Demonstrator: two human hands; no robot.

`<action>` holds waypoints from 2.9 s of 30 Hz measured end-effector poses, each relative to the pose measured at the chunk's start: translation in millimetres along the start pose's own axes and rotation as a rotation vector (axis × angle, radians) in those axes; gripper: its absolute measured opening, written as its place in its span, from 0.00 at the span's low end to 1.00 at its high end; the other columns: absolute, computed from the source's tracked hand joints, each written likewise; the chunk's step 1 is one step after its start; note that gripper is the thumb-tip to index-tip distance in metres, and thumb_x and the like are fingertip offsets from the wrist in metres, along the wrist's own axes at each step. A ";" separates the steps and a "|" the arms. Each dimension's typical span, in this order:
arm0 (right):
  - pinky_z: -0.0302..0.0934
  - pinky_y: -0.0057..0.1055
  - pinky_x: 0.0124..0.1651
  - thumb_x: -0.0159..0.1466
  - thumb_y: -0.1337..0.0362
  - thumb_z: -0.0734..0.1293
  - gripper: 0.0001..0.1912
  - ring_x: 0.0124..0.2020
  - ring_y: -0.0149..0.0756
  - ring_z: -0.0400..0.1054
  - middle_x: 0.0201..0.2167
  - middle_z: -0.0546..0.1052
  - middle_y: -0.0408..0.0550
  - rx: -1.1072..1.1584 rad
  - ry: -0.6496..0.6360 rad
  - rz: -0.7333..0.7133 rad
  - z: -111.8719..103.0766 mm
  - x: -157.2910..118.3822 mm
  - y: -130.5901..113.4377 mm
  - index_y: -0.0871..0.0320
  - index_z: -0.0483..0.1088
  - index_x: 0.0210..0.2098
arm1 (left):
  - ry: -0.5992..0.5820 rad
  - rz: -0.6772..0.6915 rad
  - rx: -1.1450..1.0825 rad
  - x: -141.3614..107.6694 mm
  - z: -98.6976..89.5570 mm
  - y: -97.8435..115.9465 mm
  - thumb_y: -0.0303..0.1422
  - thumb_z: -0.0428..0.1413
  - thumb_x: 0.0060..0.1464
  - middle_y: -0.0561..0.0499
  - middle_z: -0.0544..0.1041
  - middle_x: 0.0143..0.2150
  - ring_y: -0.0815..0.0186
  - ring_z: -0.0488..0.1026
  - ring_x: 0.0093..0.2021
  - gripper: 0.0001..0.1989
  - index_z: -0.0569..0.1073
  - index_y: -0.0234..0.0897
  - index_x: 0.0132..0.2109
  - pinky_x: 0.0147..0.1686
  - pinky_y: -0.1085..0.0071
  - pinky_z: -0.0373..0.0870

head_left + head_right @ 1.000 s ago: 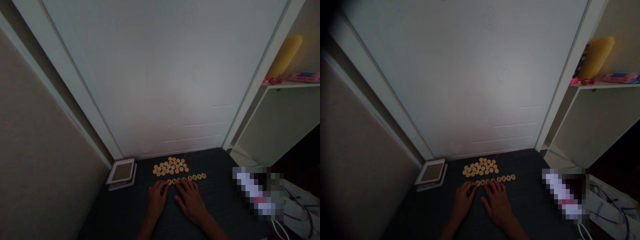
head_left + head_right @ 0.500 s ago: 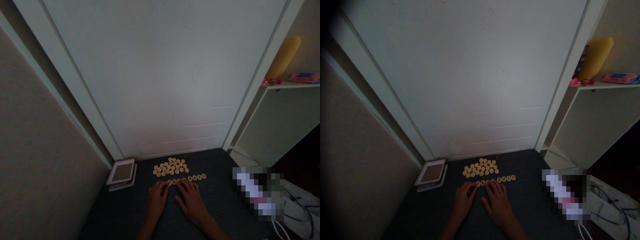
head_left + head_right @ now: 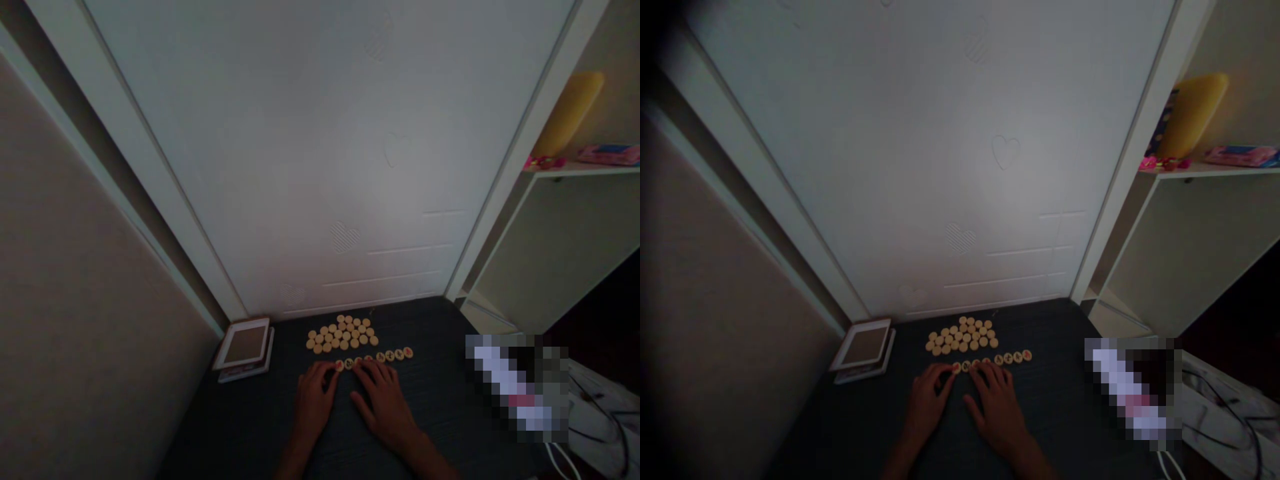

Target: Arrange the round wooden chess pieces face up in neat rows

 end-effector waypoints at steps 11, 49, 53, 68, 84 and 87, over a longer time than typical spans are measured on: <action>0.62 0.47 0.54 0.70 0.63 0.62 0.12 0.52 0.47 0.68 0.49 0.75 0.51 0.102 0.058 -0.002 2.4 -3.3 2.2 0.52 0.70 0.52 | 0.092 -0.046 -0.083 -0.4 -0.2 -4.0 0.37 0.54 0.62 0.50 0.79 0.40 0.61 0.76 0.34 0.08 0.76 0.42 0.44 0.39 0.64 0.73; 0.65 0.39 0.48 0.68 0.71 0.64 0.07 0.40 0.40 0.70 0.37 0.76 0.46 0.182 0.098 -0.117 8.7 -8.8 4.8 0.54 0.71 0.41 | -0.209 0.313 0.108 -18.0 -28.8 10.3 0.28 0.54 0.63 0.50 0.80 0.48 0.57 0.76 0.49 0.08 0.75 0.45 0.46 0.51 0.57 0.70; 0.65 0.40 0.48 0.67 0.72 0.64 0.07 0.41 0.40 0.70 0.37 0.76 0.46 0.178 0.083 -0.100 9.4 -9.7 4.6 0.54 0.71 0.41 | -0.249 0.327 0.070 -19.7 -19.2 25.4 0.27 0.54 0.62 0.50 0.79 0.47 0.57 0.76 0.49 0.08 0.74 0.44 0.46 0.52 0.57 0.70; 0.69 0.40 0.52 0.69 0.70 0.62 0.16 0.47 0.42 0.73 0.46 0.77 0.49 0.389 0.124 0.043 1.9 -8.7 8.6 0.52 0.67 0.55 | -0.112 0.326 -0.211 -6.1 2.0 38.3 0.25 0.57 0.59 0.52 0.80 0.52 0.60 0.77 0.53 0.15 0.74 0.47 0.51 0.58 0.58 0.73; 0.71 0.38 0.51 0.68 0.70 0.63 0.17 0.47 0.41 0.74 0.47 0.79 0.47 0.420 0.131 -0.002 10.8 -6.3 13.4 0.49 0.68 0.55 | -0.165 0.113 -0.402 -12.9 12.4 21.6 0.37 0.57 0.64 0.51 0.83 0.50 0.58 0.81 0.49 0.10 0.78 0.48 0.51 0.54 0.61 0.77; 0.70 0.39 0.51 0.69 0.68 0.64 0.15 0.46 0.42 0.74 0.46 0.79 0.47 0.416 0.111 0.030 11.8 -7.2 13.8 0.49 0.69 0.53 | -0.197 0.061 -0.422 -12.7 9.9 24.1 0.38 0.57 0.64 0.52 0.84 0.48 0.59 0.82 0.47 0.10 0.78 0.48 0.50 0.52 0.63 0.78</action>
Point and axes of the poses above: each hand's wrist, its own x-axis towards the middle knuckle, its own z-axis out of the palm, y = z × x, the point moved 2 cm from there along x, towards the middle knuckle
